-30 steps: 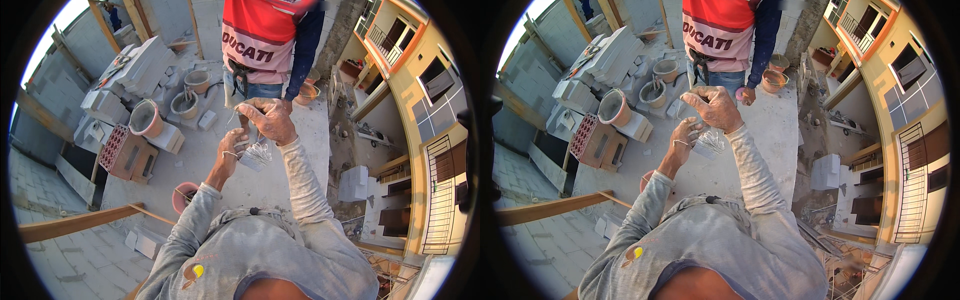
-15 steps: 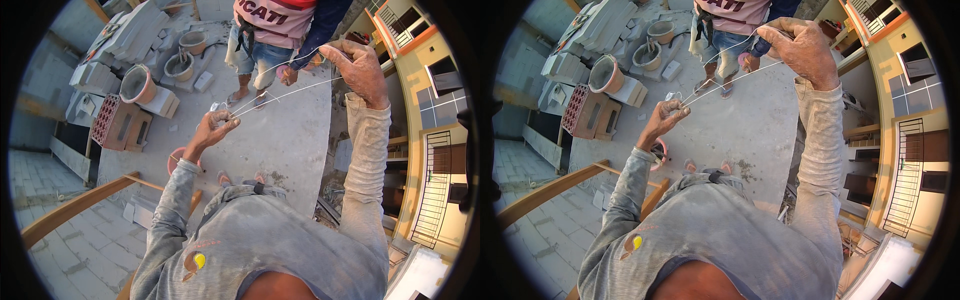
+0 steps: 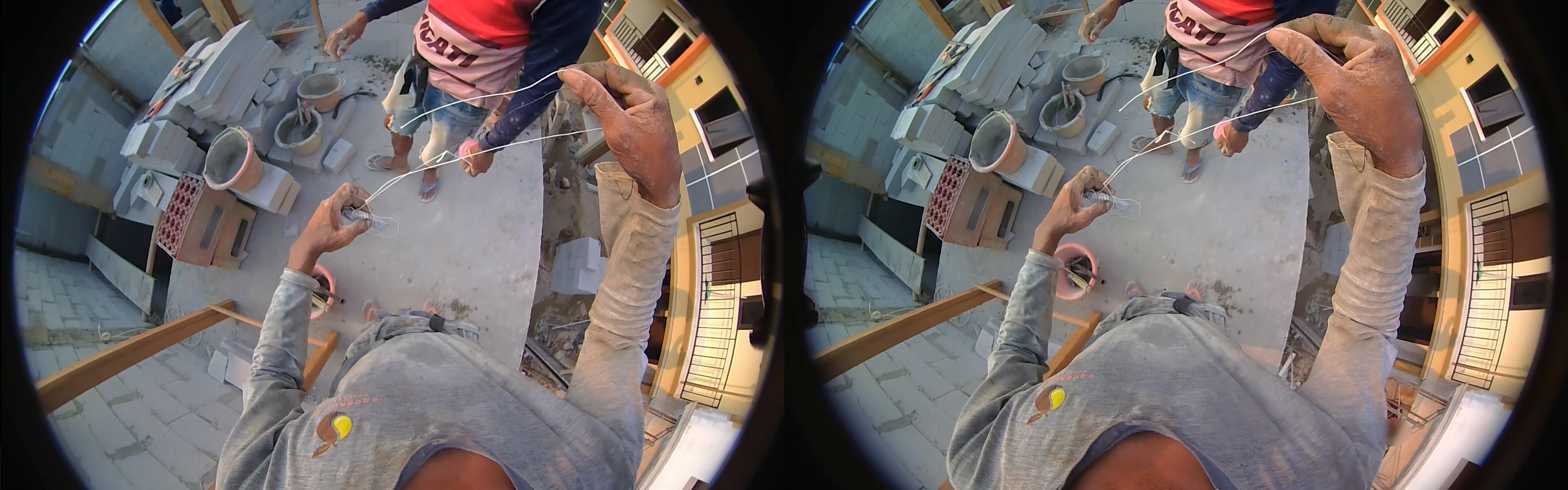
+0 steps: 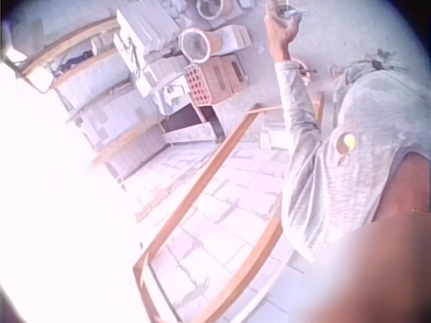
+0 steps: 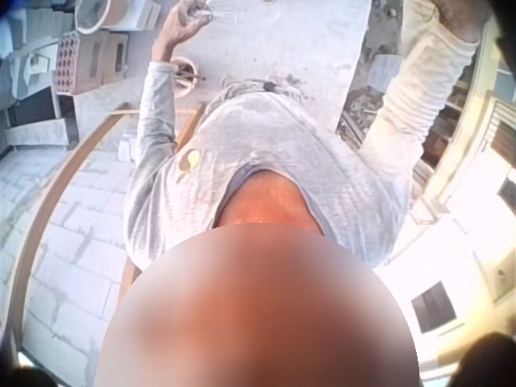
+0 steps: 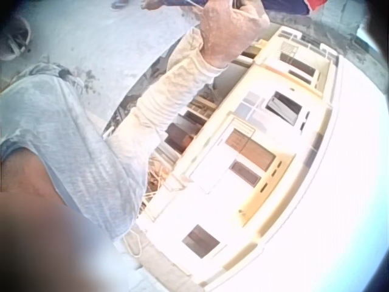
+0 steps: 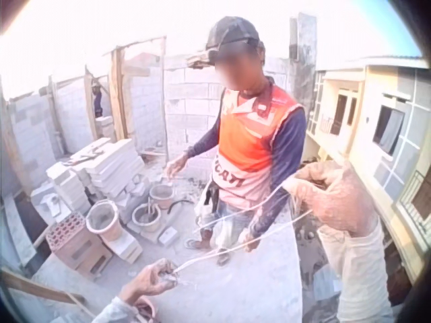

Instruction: The person holds a bundle of white string and repeatedly pulls, twists, and ties sections of it by hand. They form knots and loops while standing on a construction site, occasionally adjusting the string with both hands.

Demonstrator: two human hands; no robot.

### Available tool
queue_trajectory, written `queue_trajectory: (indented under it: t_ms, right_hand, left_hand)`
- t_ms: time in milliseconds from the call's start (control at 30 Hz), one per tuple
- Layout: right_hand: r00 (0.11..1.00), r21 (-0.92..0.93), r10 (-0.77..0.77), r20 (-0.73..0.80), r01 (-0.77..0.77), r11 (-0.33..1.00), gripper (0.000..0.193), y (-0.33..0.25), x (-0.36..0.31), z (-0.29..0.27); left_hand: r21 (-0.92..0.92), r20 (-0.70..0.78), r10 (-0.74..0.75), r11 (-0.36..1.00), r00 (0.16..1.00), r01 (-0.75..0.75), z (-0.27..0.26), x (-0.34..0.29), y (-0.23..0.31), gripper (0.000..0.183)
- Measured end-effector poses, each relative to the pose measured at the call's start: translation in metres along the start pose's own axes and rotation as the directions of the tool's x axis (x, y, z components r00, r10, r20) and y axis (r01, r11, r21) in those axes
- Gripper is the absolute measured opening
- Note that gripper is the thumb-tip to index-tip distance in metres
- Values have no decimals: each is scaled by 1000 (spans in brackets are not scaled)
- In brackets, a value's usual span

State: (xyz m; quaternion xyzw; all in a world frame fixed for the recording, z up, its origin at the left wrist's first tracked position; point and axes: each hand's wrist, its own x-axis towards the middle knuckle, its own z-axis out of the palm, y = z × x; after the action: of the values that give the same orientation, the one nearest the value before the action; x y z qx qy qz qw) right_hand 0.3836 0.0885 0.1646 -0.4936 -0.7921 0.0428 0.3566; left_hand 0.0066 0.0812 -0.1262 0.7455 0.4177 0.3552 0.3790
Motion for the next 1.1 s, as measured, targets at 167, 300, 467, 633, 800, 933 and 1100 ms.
queue_trajectory:
  t_ms: [167, 300, 467, 633, 800, 933, 1100]
  right_hand:
    - [1000, -90, 12, 26, -10, 996, 39, 30, 12, -22]
    - [953, -132, 216, 211, -191, 973, 38, 56, 13, -31]
    - [944, -174, 301, 134, -276, 945, 38, 97, 3, -36]
    - [929, -107, 283, -237, -314, 943, 40, 153, -7, -65]
    - [700, 344, 589, -404, -480, 807, 39, 207, -37, -147]
    - [618, 460, 638, -458, -449, 766, 39, 260, -86, -201]
    - [528, 492, 717, -456, -522, 697, 40, 322, -164, -247]
  left_hand:
    - [-464, -67, -97, 884, 993, 55, -20, -10, -2, 40]
    - [-711, -10, -81, 701, 997, 50, -43, -25, 2, 52]
    - [-322, -138, -154, 941, 978, 102, -60, -37, 7, 43]
    - [126, -435, -320, 904, 841, 409, -89, -51, -16, 50]
    - [145, -748, -394, 688, 534, 711, -123, -83, -56, 58]
    - [-65, -865, -406, 672, 294, 738, -146, -110, -82, 60]
    - [-318, -895, -446, 670, 21, 671, -184, -137, -107, 61]
